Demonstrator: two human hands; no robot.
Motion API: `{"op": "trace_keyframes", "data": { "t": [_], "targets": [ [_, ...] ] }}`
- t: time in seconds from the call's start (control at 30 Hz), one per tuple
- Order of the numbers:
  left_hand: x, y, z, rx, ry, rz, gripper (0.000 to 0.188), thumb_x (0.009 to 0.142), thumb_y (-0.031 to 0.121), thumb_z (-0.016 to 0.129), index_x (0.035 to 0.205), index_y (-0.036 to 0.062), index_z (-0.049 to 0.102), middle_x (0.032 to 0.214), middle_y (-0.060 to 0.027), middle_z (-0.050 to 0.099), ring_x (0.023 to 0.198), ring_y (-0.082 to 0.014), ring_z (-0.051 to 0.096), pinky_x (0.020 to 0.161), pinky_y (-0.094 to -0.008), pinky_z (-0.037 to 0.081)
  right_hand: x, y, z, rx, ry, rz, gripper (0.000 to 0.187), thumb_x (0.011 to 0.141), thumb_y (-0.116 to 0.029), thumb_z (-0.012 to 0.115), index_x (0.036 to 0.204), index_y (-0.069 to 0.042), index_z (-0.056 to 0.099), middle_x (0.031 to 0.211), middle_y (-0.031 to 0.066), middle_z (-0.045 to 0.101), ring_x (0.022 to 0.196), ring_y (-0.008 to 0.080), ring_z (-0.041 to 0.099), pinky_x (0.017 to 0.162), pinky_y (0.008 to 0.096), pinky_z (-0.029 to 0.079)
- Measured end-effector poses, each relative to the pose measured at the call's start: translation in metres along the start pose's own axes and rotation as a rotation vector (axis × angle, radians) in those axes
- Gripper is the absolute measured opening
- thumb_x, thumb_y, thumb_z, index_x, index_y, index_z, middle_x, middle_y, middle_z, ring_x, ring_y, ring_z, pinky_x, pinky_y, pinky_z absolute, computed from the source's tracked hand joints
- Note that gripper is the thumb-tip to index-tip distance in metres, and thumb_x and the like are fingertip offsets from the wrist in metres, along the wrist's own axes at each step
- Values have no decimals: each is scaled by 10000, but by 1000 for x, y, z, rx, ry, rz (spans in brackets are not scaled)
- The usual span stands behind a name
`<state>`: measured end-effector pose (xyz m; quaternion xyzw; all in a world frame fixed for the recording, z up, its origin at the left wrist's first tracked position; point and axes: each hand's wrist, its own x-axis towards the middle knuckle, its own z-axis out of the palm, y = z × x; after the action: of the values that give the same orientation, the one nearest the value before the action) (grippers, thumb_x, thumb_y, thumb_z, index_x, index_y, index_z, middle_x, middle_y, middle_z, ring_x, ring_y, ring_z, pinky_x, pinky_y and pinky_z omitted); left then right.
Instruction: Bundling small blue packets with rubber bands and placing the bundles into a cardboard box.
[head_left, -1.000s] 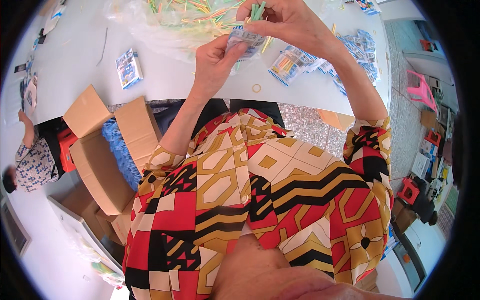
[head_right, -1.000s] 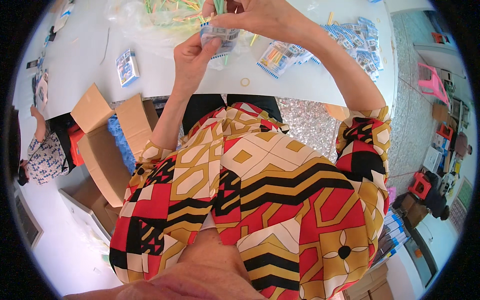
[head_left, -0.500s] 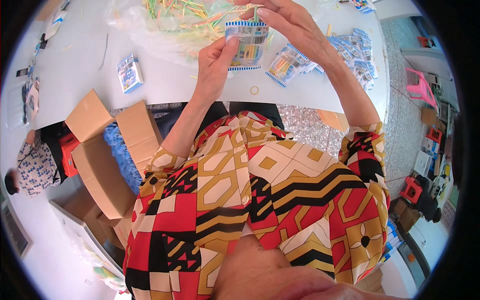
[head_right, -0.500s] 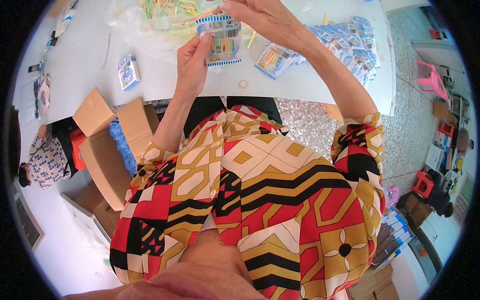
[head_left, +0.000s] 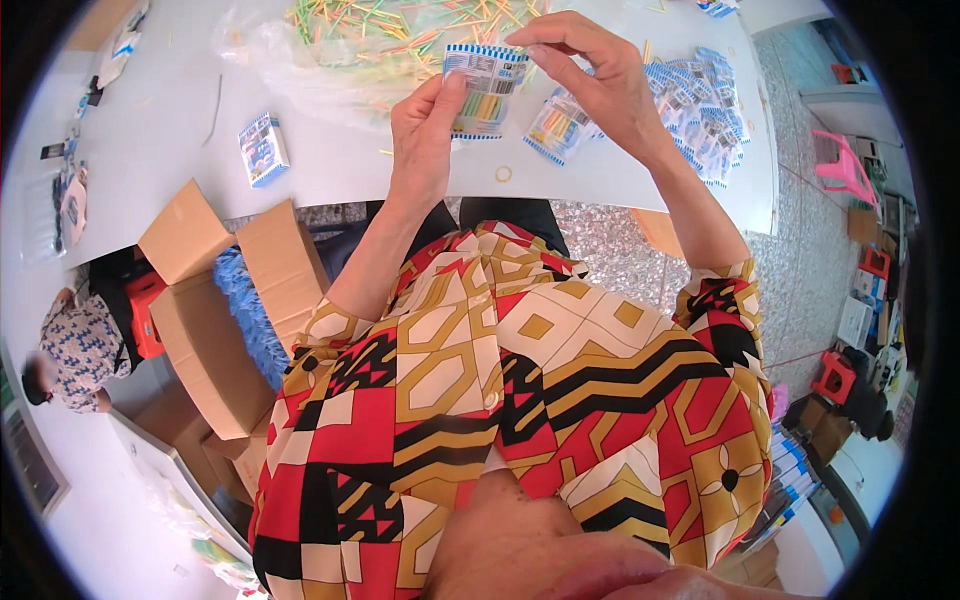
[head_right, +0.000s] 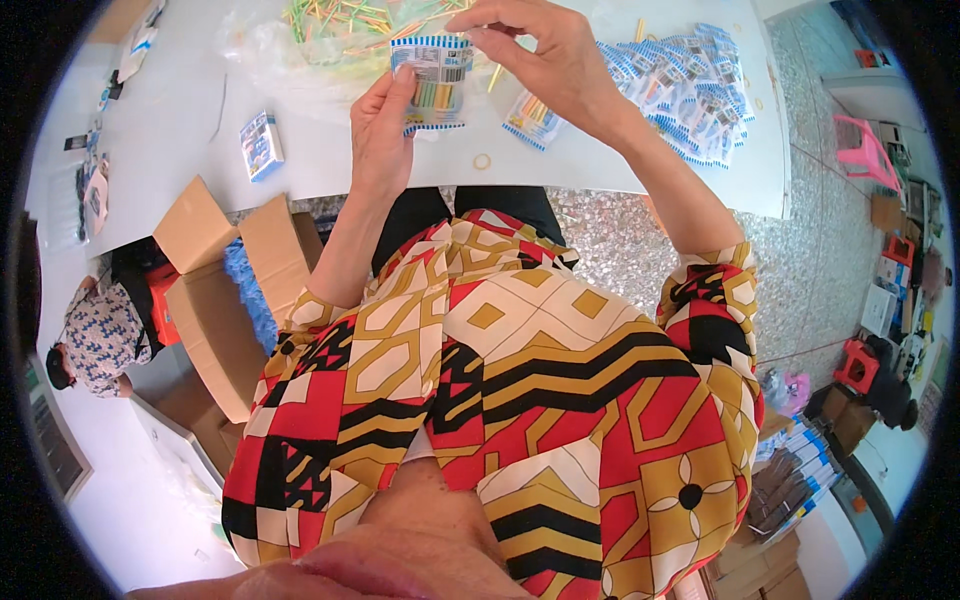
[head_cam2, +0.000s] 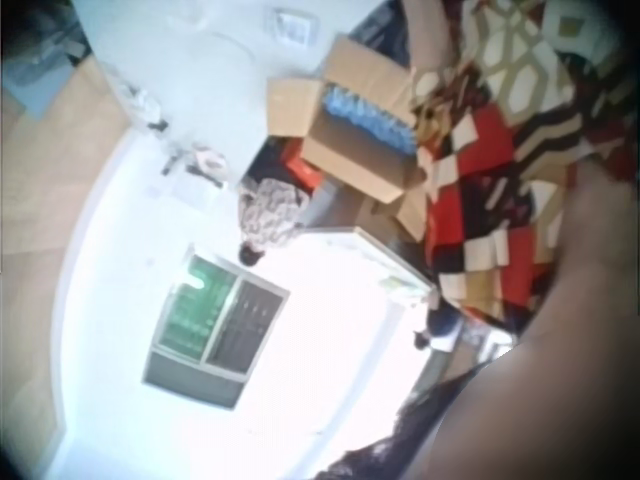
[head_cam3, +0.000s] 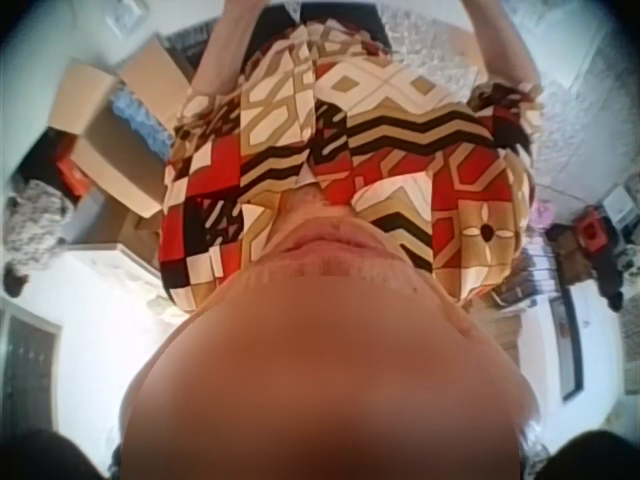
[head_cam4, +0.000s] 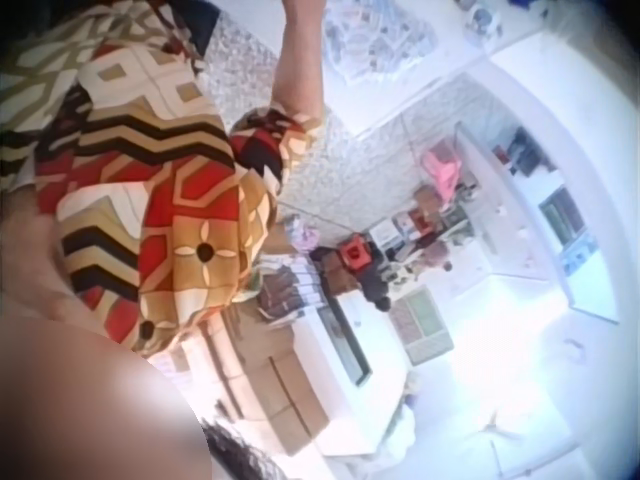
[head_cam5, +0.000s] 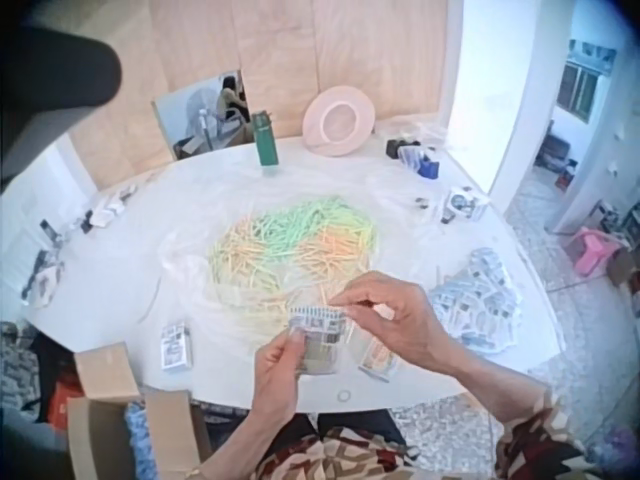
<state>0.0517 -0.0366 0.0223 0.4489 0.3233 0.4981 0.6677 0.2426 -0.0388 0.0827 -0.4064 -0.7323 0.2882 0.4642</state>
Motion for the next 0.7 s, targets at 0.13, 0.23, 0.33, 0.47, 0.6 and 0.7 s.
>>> {"op": "trace_keyframes", "data": {
  "t": [0.13,0.23,0.33,0.47,0.6,0.7],
  "targets": [
    [-1,-5,6,73,-66,1,296,954,238,506,1022,-17,641,891,-28,655,765,-44,564,677,-207,464,-4,29,2,260,120,-170,129,828,-20,613,945,24,647,865,80,638,779,129,591,705,245,468],
    [-1,-11,4,77,-63,-10,288,952,231,510,1005,-18,644,875,-21,650,757,-37,554,667,-203,457,-6,16,0,236,98,-195,121,816,-24,627,925,24,646,841,78,642,761,127,590,681,252,464],
    [0,-12,7,40,-34,-61,283,950,226,514,982,-21,648,848,-3,638,738,-26,532,658,-195,443,-11,18,0,24,62,29,112,808,-32,634,907,19,648,819,93,642,742,152,595,668,269,463],
    [0,-17,0,146,-17,-28,284,945,231,525,948,-20,658,801,24,618,687,-14,481,624,-184,408,-10,17,-6,41,18,45,98,798,-40,635,876,18,644,806,120,640,714,205,601,650,294,467],
    [-2,-20,-7,343,-72,-28,284,943,239,530,934,-12,663,779,29,610,669,-11,457,610,-189,393,-5,13,-18,-116,-174,82,101,799,-46,629,872,24,632,792,116,641,713,204,603,637,296,467],
    [-3,-21,-4,333,-103,-45,288,941,246,532,923,-7,668,776,20,613,682,-13,468,622,-191,397,-3,15,-16,-84,-232,92,111,799,-44,623,885,26,620,780,108,636,698,168,590,627,285,460]
  ]
}}
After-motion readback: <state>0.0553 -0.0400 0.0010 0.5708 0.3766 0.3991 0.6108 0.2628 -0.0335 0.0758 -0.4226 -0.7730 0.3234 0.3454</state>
